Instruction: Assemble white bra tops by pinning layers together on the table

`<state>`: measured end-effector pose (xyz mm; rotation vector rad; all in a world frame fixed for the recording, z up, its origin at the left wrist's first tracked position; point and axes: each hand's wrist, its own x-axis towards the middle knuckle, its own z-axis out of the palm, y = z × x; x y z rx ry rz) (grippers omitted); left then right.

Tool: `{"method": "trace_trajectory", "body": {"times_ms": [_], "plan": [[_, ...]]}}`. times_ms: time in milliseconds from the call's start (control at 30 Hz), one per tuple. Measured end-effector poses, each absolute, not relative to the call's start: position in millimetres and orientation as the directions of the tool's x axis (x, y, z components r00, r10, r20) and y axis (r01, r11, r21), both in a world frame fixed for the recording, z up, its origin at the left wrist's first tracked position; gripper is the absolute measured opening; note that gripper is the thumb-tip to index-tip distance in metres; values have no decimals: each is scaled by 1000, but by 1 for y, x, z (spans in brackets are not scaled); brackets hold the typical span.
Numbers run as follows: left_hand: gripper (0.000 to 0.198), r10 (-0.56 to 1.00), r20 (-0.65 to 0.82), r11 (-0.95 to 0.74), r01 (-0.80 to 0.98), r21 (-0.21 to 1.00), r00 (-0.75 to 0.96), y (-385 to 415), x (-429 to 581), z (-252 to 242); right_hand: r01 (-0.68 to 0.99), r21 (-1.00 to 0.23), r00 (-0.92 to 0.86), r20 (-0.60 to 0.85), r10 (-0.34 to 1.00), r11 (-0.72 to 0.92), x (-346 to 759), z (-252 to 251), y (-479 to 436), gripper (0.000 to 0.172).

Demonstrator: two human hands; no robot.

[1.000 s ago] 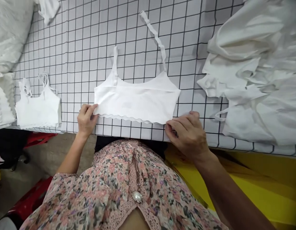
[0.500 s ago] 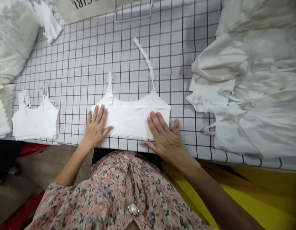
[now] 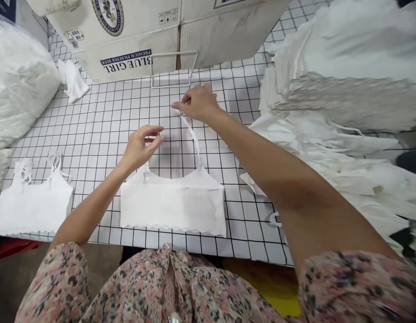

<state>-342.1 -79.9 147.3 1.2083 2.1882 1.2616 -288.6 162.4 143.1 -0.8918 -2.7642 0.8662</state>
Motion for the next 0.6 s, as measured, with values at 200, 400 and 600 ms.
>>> {"method": "trace_trajectory", "body": {"times_ms": [200,400,600], "plan": [[20,772,-137,286,146,947,-621,-44,-356,137,500,-653,-831,-175,528,569,-334,126,172,43],[16,760,-267,277,-77,958,-592,-26,-356,145,140,-942,-923,-13,385,305,-283,157,186,20],[15,822,-340,307,-147,940,-456,-23,-325,160,-248,-968,-898,239,368,25,-216,214,173,20]]}}
